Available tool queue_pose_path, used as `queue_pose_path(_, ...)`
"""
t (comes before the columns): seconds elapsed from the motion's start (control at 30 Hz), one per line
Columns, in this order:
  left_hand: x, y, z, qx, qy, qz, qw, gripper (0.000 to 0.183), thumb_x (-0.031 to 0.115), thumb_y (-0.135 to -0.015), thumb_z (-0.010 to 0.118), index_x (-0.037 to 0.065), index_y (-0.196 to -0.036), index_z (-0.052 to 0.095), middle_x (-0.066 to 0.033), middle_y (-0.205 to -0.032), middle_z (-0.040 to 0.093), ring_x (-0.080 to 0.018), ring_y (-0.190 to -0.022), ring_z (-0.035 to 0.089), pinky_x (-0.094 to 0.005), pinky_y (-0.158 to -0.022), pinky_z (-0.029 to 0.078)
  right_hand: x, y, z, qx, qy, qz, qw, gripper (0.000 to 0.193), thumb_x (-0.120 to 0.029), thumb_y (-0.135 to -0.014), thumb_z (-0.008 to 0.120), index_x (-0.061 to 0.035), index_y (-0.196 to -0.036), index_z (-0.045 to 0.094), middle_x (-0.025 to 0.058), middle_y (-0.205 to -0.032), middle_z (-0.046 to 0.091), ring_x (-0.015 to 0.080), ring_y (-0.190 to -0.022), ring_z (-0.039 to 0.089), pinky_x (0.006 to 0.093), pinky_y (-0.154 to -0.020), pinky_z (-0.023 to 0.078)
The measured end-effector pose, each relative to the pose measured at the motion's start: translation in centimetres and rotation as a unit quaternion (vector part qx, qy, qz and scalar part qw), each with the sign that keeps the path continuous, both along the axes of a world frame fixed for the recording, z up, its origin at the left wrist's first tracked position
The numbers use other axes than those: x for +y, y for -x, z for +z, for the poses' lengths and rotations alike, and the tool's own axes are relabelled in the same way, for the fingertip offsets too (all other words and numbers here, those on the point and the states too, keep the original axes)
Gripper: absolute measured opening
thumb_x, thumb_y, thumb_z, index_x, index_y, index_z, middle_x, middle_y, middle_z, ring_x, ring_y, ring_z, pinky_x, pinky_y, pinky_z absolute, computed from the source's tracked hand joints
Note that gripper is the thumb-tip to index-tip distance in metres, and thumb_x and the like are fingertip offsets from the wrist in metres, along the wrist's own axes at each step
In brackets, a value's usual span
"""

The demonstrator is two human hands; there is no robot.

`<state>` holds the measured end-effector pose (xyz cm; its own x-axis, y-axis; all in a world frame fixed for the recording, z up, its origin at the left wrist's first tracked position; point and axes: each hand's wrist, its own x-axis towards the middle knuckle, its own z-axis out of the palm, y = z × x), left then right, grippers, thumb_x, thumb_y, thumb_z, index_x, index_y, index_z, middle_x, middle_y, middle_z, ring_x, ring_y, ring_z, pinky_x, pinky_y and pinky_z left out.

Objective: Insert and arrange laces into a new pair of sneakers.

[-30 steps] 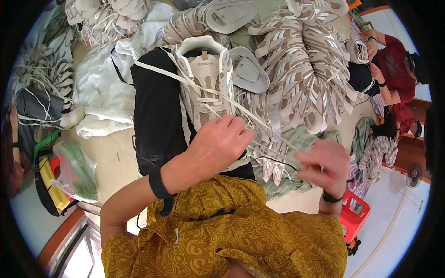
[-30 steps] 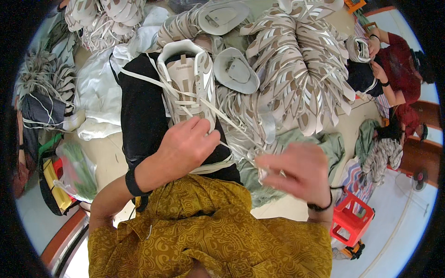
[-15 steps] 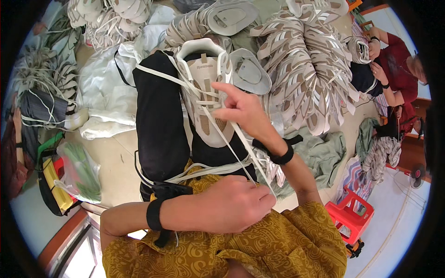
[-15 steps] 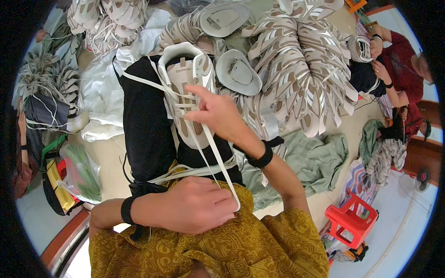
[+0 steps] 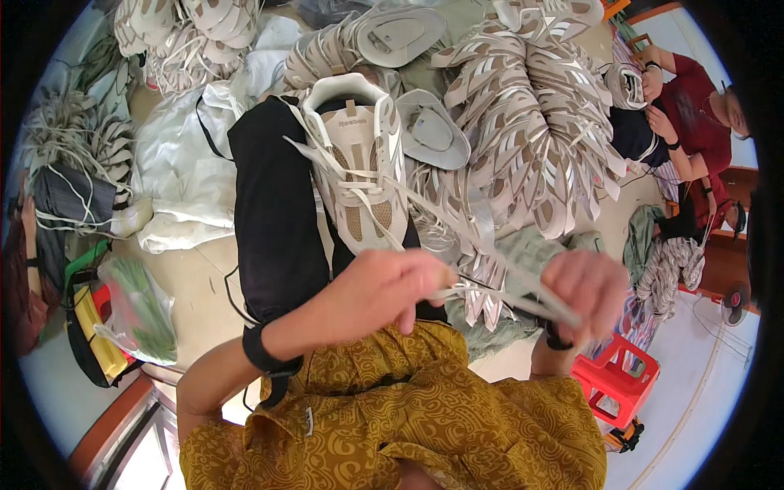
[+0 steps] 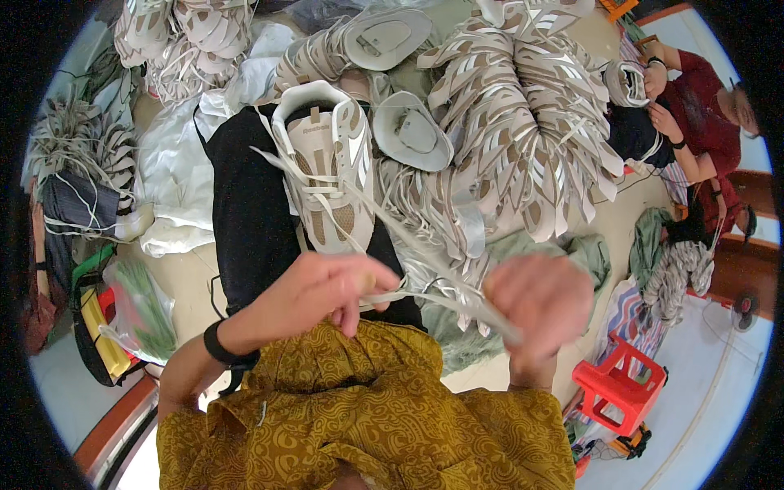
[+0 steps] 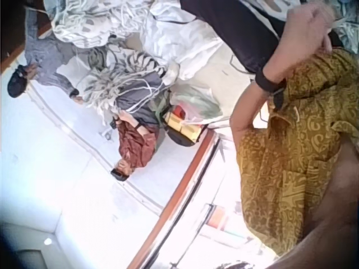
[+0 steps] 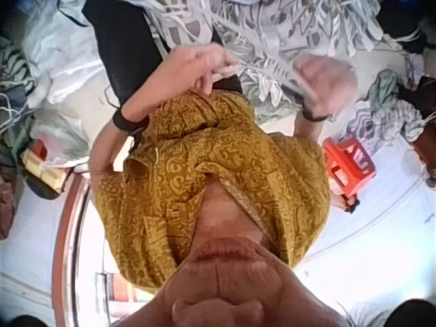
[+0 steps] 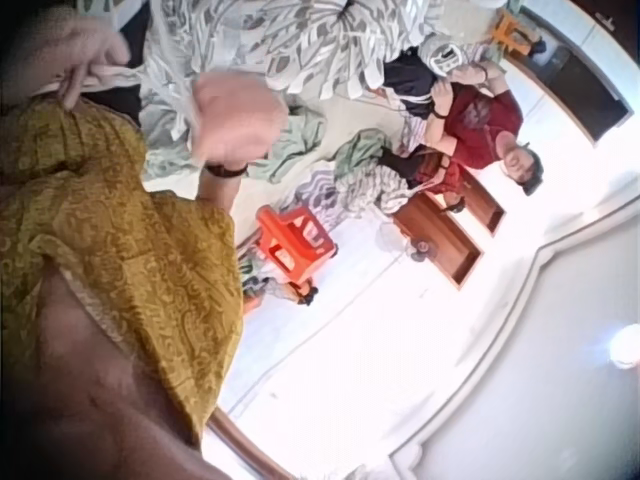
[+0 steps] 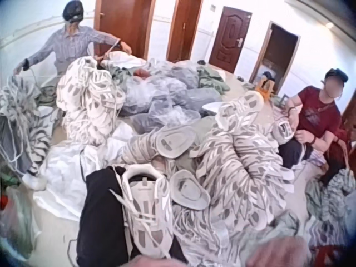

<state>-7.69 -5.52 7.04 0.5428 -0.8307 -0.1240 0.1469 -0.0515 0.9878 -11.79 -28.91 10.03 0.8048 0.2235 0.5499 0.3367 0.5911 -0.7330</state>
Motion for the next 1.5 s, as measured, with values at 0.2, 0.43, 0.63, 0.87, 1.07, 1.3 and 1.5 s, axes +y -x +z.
queue_pose_path(0.2, -1.8, -1.4, -3.0, 0.340, 0.058, 0.098, 0.934, 0.039, 0.030, -0.091, 0.041, -0.006, -0.099, 0.055, -0.0098, -0.071, 0.061, -0.0103, -0.043, 0.050, -0.0188, -0.042, 0.039, 4.1, -0.1, 2.8, -0.171, 0.046, 0.305, 0.936, 0.012, -0.007, -0.083, 0.056, 0.0004, -0.086, 0.065, 0.0049, -0.052, 0.046, 0.0130, -0.040, 0.039, 0.0274, -0.039, 0.027)
queue_pose_path(0.43, -1.7, 1.9, -1.0, -0.151, 0.023, 0.035, 0.988, 0.020, 0.017, -0.085, 0.046, 0.001, -0.078, 0.058, -0.0117, -0.061, 0.058, -0.0236, -0.046, 0.055, -0.0320, -0.044, 0.045, 2.0, -2.6, -2.1, 0.108, 0.350, -0.014, 0.930, 0.031, -0.019, -0.075, 0.061, -0.0043, -0.103, 0.061, 0.0019, -0.061, 0.055, 0.0137, -0.052, 0.053, 0.0242, -0.050, 0.040)
queue_pose_path(0.63, -2.8, 3.1, -0.7, -0.274, 0.038, 0.018, 0.961, 0.013, 0.012, -0.079, 0.052, 0.003, -0.069, 0.053, -0.0117, -0.054, 0.052, -0.0272, -0.049, 0.056, -0.0356, -0.043, 0.043, 5.2, -6.4, -7.6, 0.347, 0.307, 0.113, 0.879, 0.041, -0.011, -0.076, 0.058, -0.0011, -0.115, 0.052, 0.0017, -0.064, 0.057, 0.0067, -0.054, 0.051, 0.0202, -0.051, 0.040)
queue_pose_path(0.87, -3.4, 2.4, -3.2, -0.361, -0.020, -0.036, 0.931, 0.016, 0.017, -0.082, 0.055, 0.003, -0.075, 0.055, -0.0120, -0.052, 0.051, -0.0285, -0.049, 0.055, -0.0368, -0.044, 0.043, 6.0, -6.2, -9.5, 0.248, 0.406, -0.093, 0.875, 0.018, -0.001, -0.073, 0.056, 0.0010, -0.088, 0.065, 0.0024, -0.056, 0.055, 0.0053, -0.045, 0.047, 0.0190, -0.041, 0.034)
queue_pose_path(1.07, -3.2, 3.0, -3.9, -0.339, -0.041, -0.039, 0.939, 0.017, 0.019, -0.081, 0.056, 0.003, -0.076, 0.057, -0.0118, -0.057, 0.055, -0.0286, -0.051, 0.056, -0.0358, -0.043, 0.044, 0.6, -3.2, -8.0, 0.226, 0.167, -0.112, 0.953, 0.021, 0.003, -0.070, 0.058, 0.0017, -0.090, 0.065, 0.0049, -0.063, 0.058, 0.0050, -0.044, 0.045, 0.0183, -0.039, 0.032)
queue_pose_path(1.3, 1.0, -3.1, 0.3, -0.056, 0.035, 0.188, 0.980, 0.031, 0.024, -0.091, 0.044, -0.003, -0.088, 0.059, -0.0059, -0.070, 0.063, -0.0127, -0.057, 0.060, -0.0249, -0.053, 0.049, 0.8, -10.2, -6.7, 0.198, 0.203, -0.227, 0.932, 0.057, -0.002, -0.071, 0.061, -0.0029, -0.125, 0.043, 0.0076, -0.089, 0.062, 0.0109, -0.073, 0.054, 0.0210, -0.063, 0.042)
queue_pose_path(1.5, 7.0, -12.3, 7.7, -0.109, 0.164, 0.341, 0.919, 0.038, 0.025, -0.092, 0.041, -0.007, -0.108, 0.052, -0.0108, -0.084, 0.061, -0.0165, -0.064, 0.058, -0.0274, -0.060, 0.047, 5.6, -9.1, -8.1, 0.114, 0.374, -0.131, 0.911, 0.041, -0.008, -0.068, 0.062, -0.0074, -0.110, 0.058, 0.0045, -0.085, 0.063, 0.0123, -0.068, 0.057, 0.0268, -0.063, 0.046)
